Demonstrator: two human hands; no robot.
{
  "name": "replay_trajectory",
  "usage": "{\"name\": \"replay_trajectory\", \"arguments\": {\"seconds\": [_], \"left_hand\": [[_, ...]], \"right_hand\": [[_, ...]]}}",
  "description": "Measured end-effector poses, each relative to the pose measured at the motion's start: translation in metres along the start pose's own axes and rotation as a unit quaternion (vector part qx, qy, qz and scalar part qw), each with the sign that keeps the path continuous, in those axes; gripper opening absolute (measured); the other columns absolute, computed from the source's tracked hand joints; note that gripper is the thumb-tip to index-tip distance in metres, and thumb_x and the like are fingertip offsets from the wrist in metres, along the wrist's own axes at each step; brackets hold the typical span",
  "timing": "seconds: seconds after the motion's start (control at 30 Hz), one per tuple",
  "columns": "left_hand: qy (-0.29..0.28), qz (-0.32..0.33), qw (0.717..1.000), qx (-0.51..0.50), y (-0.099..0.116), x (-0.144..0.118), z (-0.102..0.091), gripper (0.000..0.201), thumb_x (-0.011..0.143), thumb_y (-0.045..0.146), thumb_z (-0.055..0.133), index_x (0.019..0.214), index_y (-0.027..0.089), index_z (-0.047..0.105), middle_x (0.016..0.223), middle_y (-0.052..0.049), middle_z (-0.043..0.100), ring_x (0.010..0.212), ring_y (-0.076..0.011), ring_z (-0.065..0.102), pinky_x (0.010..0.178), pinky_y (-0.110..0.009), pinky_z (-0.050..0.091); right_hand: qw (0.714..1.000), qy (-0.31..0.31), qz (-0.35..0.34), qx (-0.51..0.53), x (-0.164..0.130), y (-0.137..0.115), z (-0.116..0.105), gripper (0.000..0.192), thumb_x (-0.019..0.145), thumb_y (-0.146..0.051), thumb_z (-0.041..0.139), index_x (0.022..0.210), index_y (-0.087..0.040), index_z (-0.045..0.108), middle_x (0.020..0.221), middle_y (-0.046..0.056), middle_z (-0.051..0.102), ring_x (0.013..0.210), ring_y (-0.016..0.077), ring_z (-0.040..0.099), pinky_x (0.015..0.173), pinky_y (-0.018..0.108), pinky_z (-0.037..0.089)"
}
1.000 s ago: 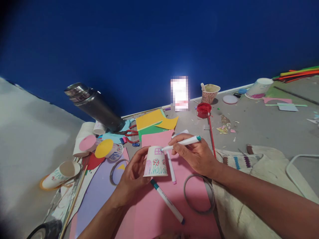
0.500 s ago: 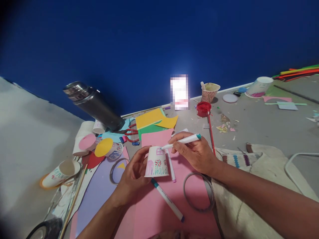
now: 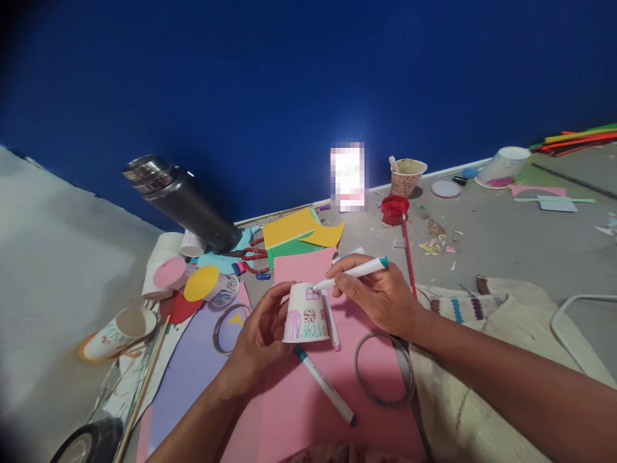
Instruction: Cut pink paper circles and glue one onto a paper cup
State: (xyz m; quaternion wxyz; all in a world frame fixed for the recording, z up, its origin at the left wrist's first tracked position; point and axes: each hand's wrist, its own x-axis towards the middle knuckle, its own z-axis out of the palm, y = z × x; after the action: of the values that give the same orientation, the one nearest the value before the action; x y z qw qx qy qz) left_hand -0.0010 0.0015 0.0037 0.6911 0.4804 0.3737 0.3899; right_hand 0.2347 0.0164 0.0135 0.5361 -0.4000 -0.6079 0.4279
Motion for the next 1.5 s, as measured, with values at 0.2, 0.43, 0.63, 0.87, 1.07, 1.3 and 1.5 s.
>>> {"name": "replay_trajectory", "arguments": {"seconds": [0.2,0.43,0.63,0.87,1.07,1.3,1.5], "left_hand": [[-0.013,0.012,1.000,-0.002,-0.0014,0.0006,-0.0013,0.065,0.072,0.024,0.085,0.130,0.029,0.054,0.139,-0.010,0.057,0.135,-0.0300,0.050,0.106,-0.038,0.043],[-0.012,0.016,1.000,-0.007,-0.0036,0.0011,-0.0037,0.066,0.073,0.022,0.084,0.131,0.029,0.054,0.136,-0.010,0.059,0.132,-0.0282,0.053,0.102,-0.035,0.046],[-0.011,0.012,1.000,-0.009,-0.0034,0.0011,-0.0045,0.066,0.072,0.023,0.085,0.131,0.030,0.054,0.136,-0.009,0.060,0.132,-0.0280,0.053,0.101,-0.034,0.046],[-0.005,0.005,1.000,-0.008,-0.0010,0.0002,0.0005,0.067,0.070,0.025,0.087,0.130,0.028,0.056,0.135,-0.011,0.060,0.132,-0.0309,0.053,0.103,-0.038,0.044],[-0.009,0.007,1.000,-0.004,-0.0026,0.0003,-0.0004,0.067,0.071,0.024,0.086,0.131,0.028,0.054,0.136,-0.010,0.059,0.133,-0.0299,0.052,0.103,-0.037,0.044],[-0.013,0.018,1.000,0.001,-0.0036,0.0003,-0.0022,0.065,0.073,0.024,0.085,0.130,0.028,0.055,0.137,-0.010,0.059,0.133,-0.0287,0.053,0.103,-0.035,0.045],[-0.018,0.022,1.000,-0.012,-0.0053,0.0016,-0.0060,0.067,0.072,0.024,0.085,0.131,0.029,0.056,0.134,-0.010,0.063,0.124,-0.0281,0.060,0.094,-0.033,0.049]], "right_hand": [[0.999,-0.035,-0.006,-0.005,-0.0004,0.0001,0.0005,0.021,0.096,-0.040,0.064,0.094,-0.022,0.074,0.072,0.002,0.071,0.065,0.0154,0.064,0.059,0.027,0.051],[0.999,0.000,0.021,0.045,0.0003,0.0013,0.0000,0.027,0.094,-0.046,0.066,0.092,-0.020,0.074,0.067,0.002,0.069,0.059,0.0142,0.062,0.051,0.024,0.049],[0.999,0.005,0.022,0.037,0.0003,0.0024,-0.0006,0.027,0.094,-0.046,0.067,0.093,-0.020,0.074,0.067,0.001,0.069,0.060,0.0139,0.063,0.053,0.024,0.050],[0.999,-0.019,0.025,0.019,-0.0019,0.0058,-0.0004,0.024,0.096,-0.042,0.064,0.096,-0.020,0.074,0.072,0.002,0.071,0.064,0.0156,0.065,0.056,0.026,0.052],[0.999,-0.008,0.019,0.033,-0.0001,0.0040,0.0003,0.024,0.096,-0.042,0.064,0.095,-0.020,0.074,0.069,0.001,0.070,0.062,0.0147,0.064,0.055,0.026,0.051],[0.999,-0.010,0.030,0.032,-0.0009,0.0038,-0.0008,0.028,0.095,-0.047,0.064,0.093,-0.021,0.074,0.068,0.001,0.070,0.062,0.0157,0.065,0.055,0.027,0.052],[0.999,0.004,0.037,0.037,-0.0005,0.0014,-0.0006,0.029,0.095,-0.048,0.065,0.087,-0.021,0.073,0.064,0.002,0.069,0.059,0.0156,0.064,0.053,0.026,0.050]]}}
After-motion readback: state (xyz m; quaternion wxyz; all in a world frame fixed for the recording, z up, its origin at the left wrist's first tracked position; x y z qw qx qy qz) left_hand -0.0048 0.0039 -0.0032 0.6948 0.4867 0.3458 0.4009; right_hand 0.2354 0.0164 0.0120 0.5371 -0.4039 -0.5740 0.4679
